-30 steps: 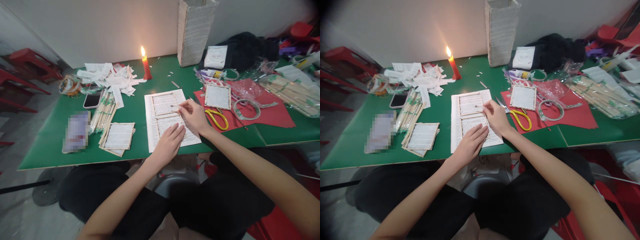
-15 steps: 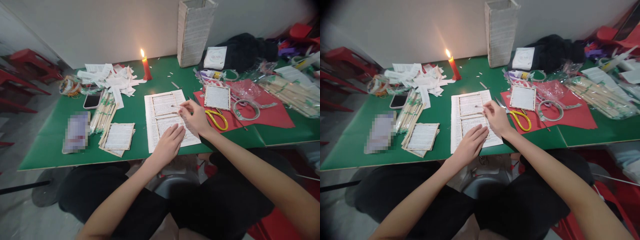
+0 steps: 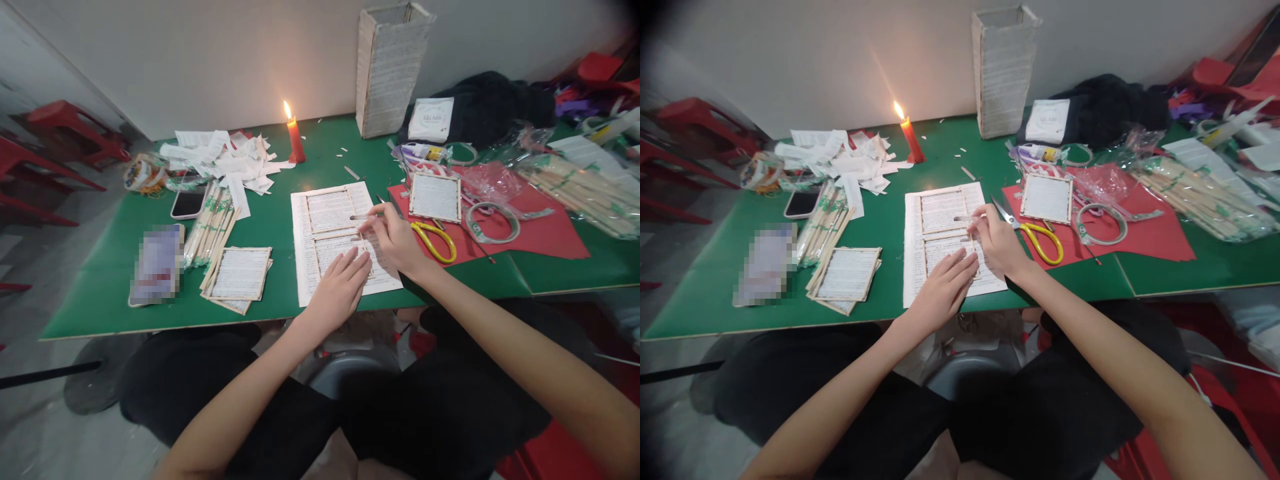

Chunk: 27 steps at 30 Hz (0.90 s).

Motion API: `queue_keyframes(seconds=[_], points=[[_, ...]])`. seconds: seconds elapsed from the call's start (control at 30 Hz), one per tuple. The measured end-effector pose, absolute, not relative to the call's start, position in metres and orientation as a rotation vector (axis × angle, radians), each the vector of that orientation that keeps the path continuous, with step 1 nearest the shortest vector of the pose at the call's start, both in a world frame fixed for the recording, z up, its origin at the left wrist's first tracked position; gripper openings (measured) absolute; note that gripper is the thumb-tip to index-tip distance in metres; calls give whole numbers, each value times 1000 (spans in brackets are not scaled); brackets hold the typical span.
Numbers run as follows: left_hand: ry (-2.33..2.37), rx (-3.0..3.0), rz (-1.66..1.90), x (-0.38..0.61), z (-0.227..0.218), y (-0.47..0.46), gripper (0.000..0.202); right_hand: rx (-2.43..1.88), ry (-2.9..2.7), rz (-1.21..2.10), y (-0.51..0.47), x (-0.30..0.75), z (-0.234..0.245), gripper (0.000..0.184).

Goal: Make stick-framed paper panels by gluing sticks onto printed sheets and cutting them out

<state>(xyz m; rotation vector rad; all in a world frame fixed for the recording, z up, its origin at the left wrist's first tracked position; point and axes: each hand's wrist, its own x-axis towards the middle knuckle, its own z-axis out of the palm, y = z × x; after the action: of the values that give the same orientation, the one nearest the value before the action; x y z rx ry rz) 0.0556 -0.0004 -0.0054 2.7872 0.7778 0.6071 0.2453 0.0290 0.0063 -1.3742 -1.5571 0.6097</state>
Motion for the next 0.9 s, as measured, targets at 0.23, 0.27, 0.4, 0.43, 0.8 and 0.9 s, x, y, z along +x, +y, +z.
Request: queue_keyframes(seconds=[0.23, 0.27, 0.4, 0.43, 0.8, 0.9], points=[[791, 2778, 584, 56, -6, 1, 37, -1490, -1709, 502, 25, 245, 3, 24], [796, 2778, 585, 57, -6, 1, 36, -1497, -1716, 491, 24, 244, 2, 25], [816, 2769, 603, 59, -4, 0, 35, -1495, -1715, 483, 23, 244, 0, 27], [820, 2769, 613, 60, -4, -1, 34, -1493, -1715, 485, 24, 244, 0, 26], [894, 2810, 647, 67, -5, -7, 34, -1469, -1720, 456, 28, 243, -1, 24], [893, 2825, 661, 68, -4, -8, 33, -1460, -1706, 454, 30, 243, -2, 25]])
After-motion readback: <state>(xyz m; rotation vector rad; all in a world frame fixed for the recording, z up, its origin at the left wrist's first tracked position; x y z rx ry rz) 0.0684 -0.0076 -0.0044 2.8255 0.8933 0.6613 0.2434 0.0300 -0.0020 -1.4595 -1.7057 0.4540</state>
